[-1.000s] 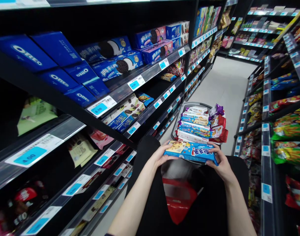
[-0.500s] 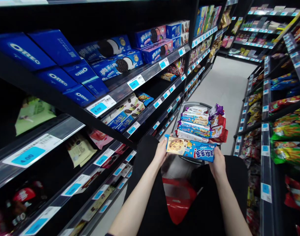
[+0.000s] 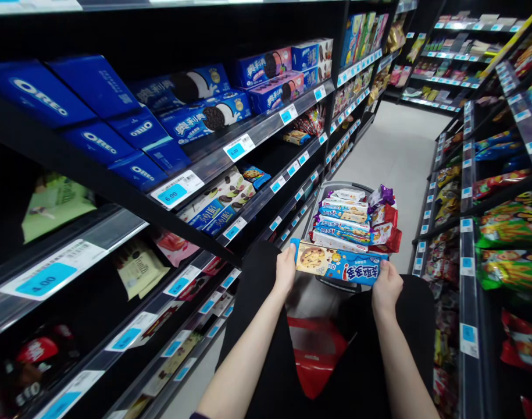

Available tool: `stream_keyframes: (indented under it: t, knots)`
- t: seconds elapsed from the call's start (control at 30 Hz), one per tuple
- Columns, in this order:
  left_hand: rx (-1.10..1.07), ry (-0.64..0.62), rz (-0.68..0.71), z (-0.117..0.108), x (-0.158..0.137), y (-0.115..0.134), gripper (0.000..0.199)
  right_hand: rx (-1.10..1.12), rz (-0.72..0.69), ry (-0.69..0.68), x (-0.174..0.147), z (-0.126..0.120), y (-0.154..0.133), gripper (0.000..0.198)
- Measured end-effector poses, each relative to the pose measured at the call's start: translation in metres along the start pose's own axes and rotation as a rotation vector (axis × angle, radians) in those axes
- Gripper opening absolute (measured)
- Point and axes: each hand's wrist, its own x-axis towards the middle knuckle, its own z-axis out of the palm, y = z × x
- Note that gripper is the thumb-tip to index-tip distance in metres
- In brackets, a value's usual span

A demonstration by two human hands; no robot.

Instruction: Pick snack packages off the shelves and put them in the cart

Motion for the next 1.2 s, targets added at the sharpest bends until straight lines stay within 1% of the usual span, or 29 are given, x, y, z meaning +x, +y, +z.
stream_keyframes:
  t: [0.07, 0.13, 0.17, 0.23, 0.27, 0.33, 0.37, 0.4, 0.43, 0.47, 0.53, 0.6, 0.63, 0.7, 0.77, 0.83, 0.9, 0.93, 1.0, 1.1, 1.2]
  knots:
    - [-0.066, -0.028, -0.054, 0.001, 0.0, 0.005, 0.055, 0.081, 0.017, 0.0, 0.007, 0.0, 0.006, 0.05]
    - [-0.171, -0.125, -0.152, -0.001, -0.001, 0.014, 0.052, 0.256, 0.051, -0.027, 0.016, -0.003, 0.012, 0.049]
    - [-0.229, -0.213, -0.228, -0.003, -0.002, 0.02, 0.051, 0.362, 0.08, -0.051, 0.021, -0.006, 0.015, 0.048]
    - [-0.312, -0.47, -0.429, -0.008, -0.007, 0.031, 0.054, 0.537, 0.169, -0.106, 0.027, -0.012, 0.016, 0.045]
    - [-0.323, -0.62, -0.542, -0.01, -0.01, 0.034, 0.057, 0.588, 0.223, -0.143, 0.028, -0.014, 0.015, 0.043]
    - [-0.278, -0.896, -0.723, -0.012, -0.021, 0.037, 0.058, 0.622, 0.326, -0.275, 0.024, -0.016, 0.011, 0.041]
    - [-0.231, -0.994, -0.777, -0.01, -0.027, 0.035, 0.055, 0.614, 0.37, -0.356, 0.021, -0.015, 0.007, 0.04]
    - [-0.178, -1.059, -0.814, -0.008, -0.033, 0.033, 0.05, 0.597, 0.404, -0.437, 0.016, -0.012, 0.004, 0.039]
    - [-0.129, -1.093, -0.838, -0.004, -0.04, 0.029, 0.046, 0.581, 0.43, -0.502, 0.012, -0.009, 0.0, 0.038]
    - [-0.088, -1.1, -0.849, 0.0, -0.045, 0.024, 0.043, 0.578, 0.451, -0.541, 0.008, -0.005, -0.003, 0.037]
    - [-0.035, -1.045, -0.846, 0.009, -0.053, 0.015, 0.039, 0.648, 0.487, -0.541, 0.003, 0.002, -0.008, 0.041]
    - [-0.065, -0.925, -0.806, 0.017, -0.053, 0.01, 0.038, 0.798, 0.513, -0.53, 0.003, 0.006, -0.011, 0.046]
    - [-0.121, -0.849, -0.767, 0.02, -0.052, 0.008, 0.039, 0.868, 0.527, -0.559, 0.003, 0.006, -0.013, 0.048]
    - [-0.301, -0.682, -0.653, 0.025, -0.047, 0.008, 0.04, 0.925, 0.55, -0.699, 0.001, 0.005, -0.017, 0.049]
    - [-0.501, -0.543, -0.512, 0.028, -0.041, 0.01, 0.042, 0.876, 0.547, -0.873, -0.006, 0.004, -0.023, 0.049]
    - [-0.632, -0.451, -0.404, 0.03, -0.036, 0.011, 0.043, 0.819, 0.508, -1.009, -0.017, 0.004, -0.028, 0.048]
    - [-0.689, -0.417, -0.355, 0.03, -0.034, 0.012, 0.042, 0.785, 0.456, -1.089, -0.025, 0.006, -0.032, 0.046]
    - [-0.701, -0.409, -0.343, 0.03, -0.033, 0.012, 0.041, 0.769, 0.437, -1.092, -0.028, 0.008, -0.033, 0.045]
    - [-0.717, -0.409, -0.342, 0.028, -0.032, 0.013, 0.041, 0.719, 0.409, -1.016, -0.028, 0.011, -0.032, 0.044]
    - [-0.752, -0.427, -0.375, 0.021, -0.026, 0.018, 0.041, 0.691, 0.396, -0.793, -0.018, 0.014, -0.025, 0.047]
    - [-0.798, -0.408, -0.383, 0.008, -0.018, 0.027, 0.046, 0.756, 0.391, -0.57, -0.006, 0.011, -0.017, 0.051]
